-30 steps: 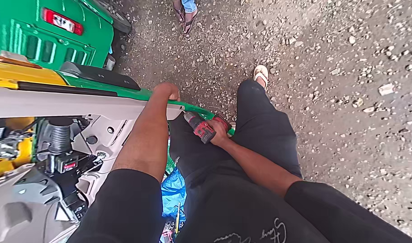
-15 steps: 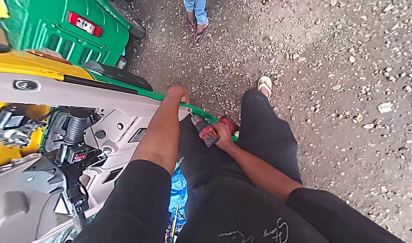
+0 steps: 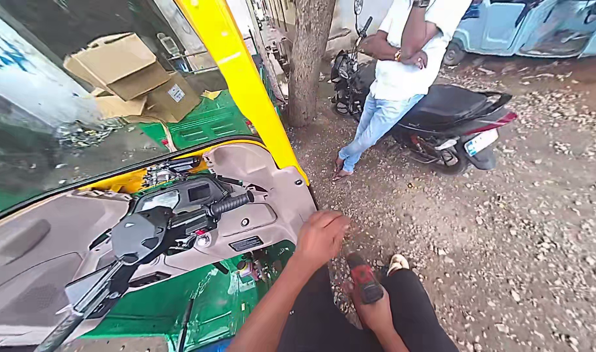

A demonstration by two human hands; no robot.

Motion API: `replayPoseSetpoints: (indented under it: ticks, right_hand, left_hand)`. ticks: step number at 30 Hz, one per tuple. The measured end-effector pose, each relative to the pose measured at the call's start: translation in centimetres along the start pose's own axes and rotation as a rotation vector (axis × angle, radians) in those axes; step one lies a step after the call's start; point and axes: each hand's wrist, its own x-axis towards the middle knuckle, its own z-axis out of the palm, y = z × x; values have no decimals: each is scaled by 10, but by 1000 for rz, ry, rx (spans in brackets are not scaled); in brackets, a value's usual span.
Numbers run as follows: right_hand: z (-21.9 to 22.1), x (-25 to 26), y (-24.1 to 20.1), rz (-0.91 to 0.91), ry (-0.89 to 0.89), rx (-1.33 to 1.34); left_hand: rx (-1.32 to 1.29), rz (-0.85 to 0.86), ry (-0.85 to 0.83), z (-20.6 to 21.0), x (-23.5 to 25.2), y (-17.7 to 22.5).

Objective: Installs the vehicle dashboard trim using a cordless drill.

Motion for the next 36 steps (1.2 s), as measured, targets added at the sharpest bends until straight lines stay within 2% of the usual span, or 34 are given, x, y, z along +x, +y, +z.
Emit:
replayPoseSetpoints:
  ticks: [1,2,3,5,8,12,14,18,20,22,26,30,32,33,36]
  right_hand:
    - [-4,8,-16,-29,70,70]
    - [-9,19,-33,-48,109,140]
    - [-15,29,-52,-61,122,224]
    - [-27,57,-93,-108,111,438]
    - [-42,105,-131,-197,95,621]
    - [-52,152,-137,-262,52,688]
    - [-58,170,-125,-234,-11,699]
    - [-72,204,-96,-118,-161,772]
    - [-81,205,-97,-92,-175,760]
    - [-88,200,-109,-82,-202,718]
    - [-88,149,-145,-103,-261,631]
    - [-65,67,-178,-110,-224,517]
    - [-54,21,-176,-96,-126,417]
    - [-52,-2,-171,-104,-58,352]
    - [-54,-31,-178,-178,24,191]
  left_hand:
    - [-11,-15,286,-26,-1,-7]
    - [8,-58,472,-48,4,-18]
    - [39,-118,544,-67,9,-29]
    - [78,-185,542,-84,30,-47]
    - [71,-222,637,-70,59,-63]
    - [56,-275,869,-37,70,-69]
    - [73,-275,917,-29,69,-69]
    - [203,-349,880,-22,63,-61]
    - [191,-393,860,-23,66,-53]
    - [169,-365,849,-24,70,-56]
    - [87,-266,862,-30,68,-70]
    - [-240,-128,857,-24,60,-84]
    - [-335,-63,756,-33,53,-90]
    - [-335,-28,648,-45,47,-91]
    - [-28,195,235,-112,37,-99]
